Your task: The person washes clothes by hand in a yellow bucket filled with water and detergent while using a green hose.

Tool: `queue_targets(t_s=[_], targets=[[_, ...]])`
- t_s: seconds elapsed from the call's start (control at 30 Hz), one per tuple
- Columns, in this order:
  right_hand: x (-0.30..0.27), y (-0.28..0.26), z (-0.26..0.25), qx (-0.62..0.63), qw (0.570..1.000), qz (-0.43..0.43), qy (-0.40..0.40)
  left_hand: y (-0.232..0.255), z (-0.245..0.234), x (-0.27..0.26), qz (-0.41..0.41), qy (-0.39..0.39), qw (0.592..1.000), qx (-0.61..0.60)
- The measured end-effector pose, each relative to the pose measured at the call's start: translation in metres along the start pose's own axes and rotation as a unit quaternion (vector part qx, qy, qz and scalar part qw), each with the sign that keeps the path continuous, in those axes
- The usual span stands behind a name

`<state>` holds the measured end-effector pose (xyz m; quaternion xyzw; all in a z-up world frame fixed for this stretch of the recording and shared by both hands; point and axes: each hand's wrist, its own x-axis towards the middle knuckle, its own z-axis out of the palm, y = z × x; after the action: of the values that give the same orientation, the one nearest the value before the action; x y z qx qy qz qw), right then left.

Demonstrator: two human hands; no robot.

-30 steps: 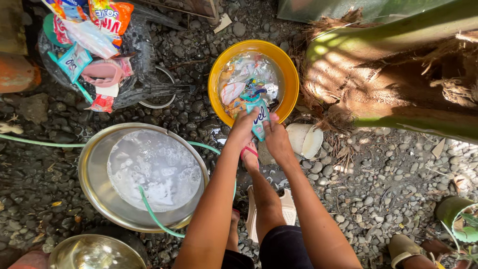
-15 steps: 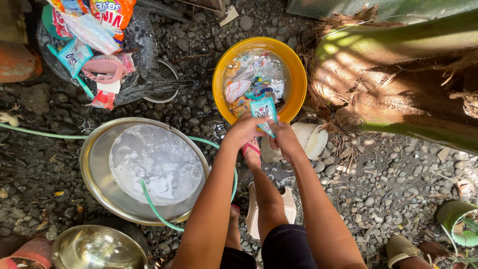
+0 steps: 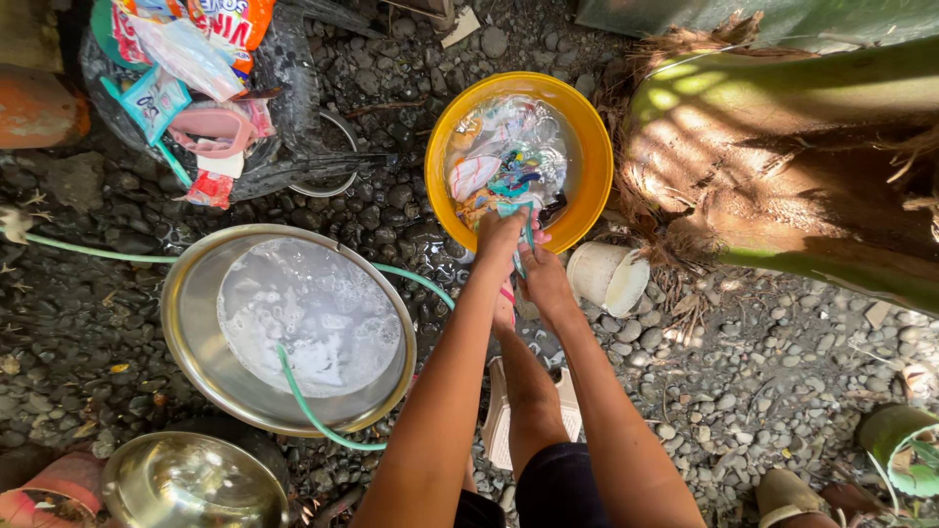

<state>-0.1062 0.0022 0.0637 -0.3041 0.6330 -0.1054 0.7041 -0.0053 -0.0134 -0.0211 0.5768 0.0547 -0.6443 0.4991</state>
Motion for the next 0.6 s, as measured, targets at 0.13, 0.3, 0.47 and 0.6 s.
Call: queue_targets(t_s=[0.13,0.3,0.47,0.6], targets=[[0.021,0.016,-0.003,-0.069,0.997,-0.033,-0.006,-0.012,-0.001,0.021,0.031,0.014,0.998,0.052],[0.035,0.034,0.003,-0.067,0.997,-0.044,-0.022,-0.017,-0.009,0.043,0.058,0.077,0.942,0.320],[0.068,0.026,-0.008,0.007,0.995,-0.057,-0.081,-0.031,-0.028,0.077,0.115,0.050,0.942,0.312],[0.127,0.020,-0.012,-0.140,0.981,-0.133,-0.015,-0.044,-0.046,0.120,0.121,-0.023,0.965,0.232]])
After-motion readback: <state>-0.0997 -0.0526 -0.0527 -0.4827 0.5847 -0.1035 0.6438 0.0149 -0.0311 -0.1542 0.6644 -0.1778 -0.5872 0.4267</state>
